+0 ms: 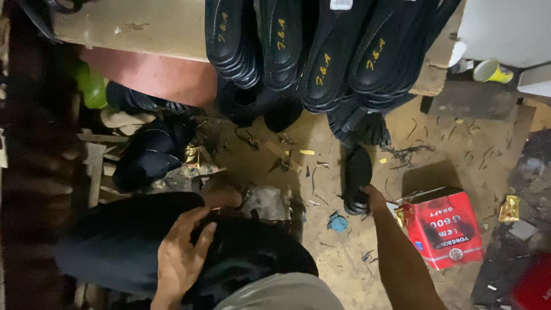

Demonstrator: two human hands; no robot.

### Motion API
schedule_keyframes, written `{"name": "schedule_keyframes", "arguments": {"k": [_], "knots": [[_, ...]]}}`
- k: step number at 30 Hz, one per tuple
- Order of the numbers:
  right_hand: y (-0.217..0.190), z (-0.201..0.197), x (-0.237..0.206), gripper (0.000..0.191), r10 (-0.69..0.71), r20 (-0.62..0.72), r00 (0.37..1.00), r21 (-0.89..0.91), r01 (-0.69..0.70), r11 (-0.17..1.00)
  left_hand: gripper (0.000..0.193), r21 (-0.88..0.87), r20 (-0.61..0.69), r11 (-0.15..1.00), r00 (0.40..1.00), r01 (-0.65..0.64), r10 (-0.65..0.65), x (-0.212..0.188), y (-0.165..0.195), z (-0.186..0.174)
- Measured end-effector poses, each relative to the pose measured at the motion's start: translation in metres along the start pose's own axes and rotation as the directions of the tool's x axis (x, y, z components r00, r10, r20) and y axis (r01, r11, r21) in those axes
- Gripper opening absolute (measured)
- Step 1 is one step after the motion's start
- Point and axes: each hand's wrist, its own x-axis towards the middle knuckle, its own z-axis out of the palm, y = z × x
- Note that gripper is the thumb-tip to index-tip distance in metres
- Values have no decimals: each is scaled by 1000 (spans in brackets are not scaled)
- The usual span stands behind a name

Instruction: The person sits on the floor of a shoe workshop and uses red-handled scissors to trim excess rubber from the edges of black shoe soles, working one sole at a time. Trimmed soles are placed on the workbench and later gathered into a stack.

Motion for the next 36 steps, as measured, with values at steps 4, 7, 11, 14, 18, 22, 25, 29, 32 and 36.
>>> {"name": "schedule_keyframes", "arguments": {"k": [4, 7, 11, 14, 18, 22, 25, 29, 32, 36], "knots": [[4, -7, 13, 37, -7, 44, 999, 96, 3, 995, 36, 17, 3, 1000, 1000, -20, 20, 0, 2, -1], [-2, -10, 23, 42, -184, -29, 983, -473, 149, 869, 35, 15, -6, 999, 999, -42, 42, 1, 3, 1], [-8, -14, 22, 58, -167, -69, 984, -454, 118, 883, 36, 9, -48, 997, 996, -77, 77, -1, 2, 2], [-12, -12, 13, 73, -179, -162, 970, -522, 70, 850, 36, -2, -22, 1000, 1000, -3, 3, -4, 1, 1], [-11, 1, -3, 92, -242, -206, 948, -668, 45, 743, 36, -23, -30, 999, 999, -28, 27, -7, -1, -2], [-7, 12, -20, 109, -281, -83, 956, -622, 170, 764, 36, -73, -39, 995, 997, -67, 64, -8, -3, -6], [-10, 19, -25, 117, -246, -96, 965, -685, 115, 720, 38, -83, -25, 996, 1000, -15, 13, -11, -4, -8], [-14, 22, -31, 108, -213, -121, 969, -672, 78, 736, 37, -86, -49, 994, 997, -70, 66, -13, -6, -10], [-15, 25, -39, 115, -253, -134, 958, -702, 89, 707, 39, -108, -29, 994, 1000, -14, 11, -15, -9, -10], [-17, 32, -41, 113, -199, -169, 965, -727, 14, 686, 37, -82, -76, 992, 993, -92, 85, -15, -13, -6]]}}
